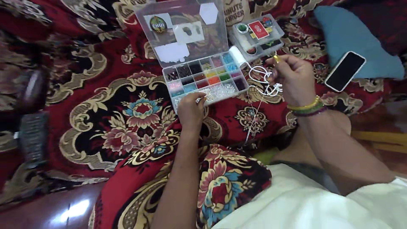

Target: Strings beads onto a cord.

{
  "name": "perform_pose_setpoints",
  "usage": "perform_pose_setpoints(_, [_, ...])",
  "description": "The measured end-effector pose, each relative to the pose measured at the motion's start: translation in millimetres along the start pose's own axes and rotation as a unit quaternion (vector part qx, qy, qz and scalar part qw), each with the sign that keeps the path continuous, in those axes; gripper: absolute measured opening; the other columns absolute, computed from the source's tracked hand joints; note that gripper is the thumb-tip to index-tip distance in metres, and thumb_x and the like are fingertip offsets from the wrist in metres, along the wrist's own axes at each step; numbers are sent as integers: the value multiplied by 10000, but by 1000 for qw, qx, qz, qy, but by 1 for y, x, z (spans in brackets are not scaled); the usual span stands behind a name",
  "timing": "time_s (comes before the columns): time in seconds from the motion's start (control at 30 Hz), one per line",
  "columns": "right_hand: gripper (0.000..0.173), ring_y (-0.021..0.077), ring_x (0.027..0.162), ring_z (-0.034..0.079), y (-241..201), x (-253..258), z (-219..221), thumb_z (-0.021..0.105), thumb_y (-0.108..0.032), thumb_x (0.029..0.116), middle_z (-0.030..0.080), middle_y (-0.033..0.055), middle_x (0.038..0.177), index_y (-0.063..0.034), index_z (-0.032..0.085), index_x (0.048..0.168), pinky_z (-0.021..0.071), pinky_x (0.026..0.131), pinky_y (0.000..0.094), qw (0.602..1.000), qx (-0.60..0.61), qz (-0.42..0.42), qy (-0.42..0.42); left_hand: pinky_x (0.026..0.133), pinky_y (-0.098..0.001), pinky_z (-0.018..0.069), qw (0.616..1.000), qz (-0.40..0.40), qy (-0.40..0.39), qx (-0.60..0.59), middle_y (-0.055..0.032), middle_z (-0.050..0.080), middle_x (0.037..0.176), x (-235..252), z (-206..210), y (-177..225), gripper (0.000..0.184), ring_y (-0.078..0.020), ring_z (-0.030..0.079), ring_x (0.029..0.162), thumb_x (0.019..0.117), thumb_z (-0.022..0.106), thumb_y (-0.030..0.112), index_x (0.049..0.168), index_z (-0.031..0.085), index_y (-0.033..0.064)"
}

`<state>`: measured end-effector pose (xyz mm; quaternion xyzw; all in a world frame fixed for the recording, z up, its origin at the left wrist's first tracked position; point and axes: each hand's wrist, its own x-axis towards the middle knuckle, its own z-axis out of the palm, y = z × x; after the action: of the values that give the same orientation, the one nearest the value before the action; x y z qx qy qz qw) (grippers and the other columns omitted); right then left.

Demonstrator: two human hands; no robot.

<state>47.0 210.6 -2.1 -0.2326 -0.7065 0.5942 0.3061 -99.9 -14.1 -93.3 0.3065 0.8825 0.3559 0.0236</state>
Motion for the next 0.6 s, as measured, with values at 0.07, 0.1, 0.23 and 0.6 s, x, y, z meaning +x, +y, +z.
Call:
perform_pose_setpoints(0.07, [185, 43, 602, 642, 2, 2, 0, 512, -105, 1051, 637, -71, 720, -33, 682, 1068, 603, 605, 238, 1000, 2, -1, -3, 817, -565, 531, 1000, 3, 0, -3, -184, 730, 1026, 0, 1, -1, 151, -364, 685, 871, 949, 685, 51, 1076, 764, 36])
perform_pose_setpoints(0.1, [184, 41, 598, 641, 3, 3, 0, 512, -101, 1050, 638, -72, 715, -34, 683, 1061, 603, 602, 235, 1000, 5, -3, -2, 812, -561, 531, 1000, 4, 2, -4, -182, 730, 1024, 0, 1, -1, 151, -359, 684, 862, 946, 687, 47, 1076, 763, 34])
perform_pose_setpoints(0.23, [181, 48, 592, 642, 4, 5, 0, 515, -102, 1054, 642, -60, 709, -33, 683, 1059, 599, 594, 233, 1000, 9, 2, 5, 796, -548, 539, 1000, 0, 6, -8, -162, 740, 1015, 2, 4, -3, 143, -342, 694, 852, 958, 687, 71, 1077, 758, 38])
perform_pose_setpoints(0.6, [187, 21, 600, 638, 1, 0, -2, 528, -145, 1061, 644, -77, 736, -53, 683, 1108, 595, 606, 208, 999, -34, 2, 3, 778, -428, 528, 980, -74, 88, -165, -135, 707, 1006, 8, -9, -9, 158, -232, 654, 852, 971, 694, 150, 1050, 737, 20])
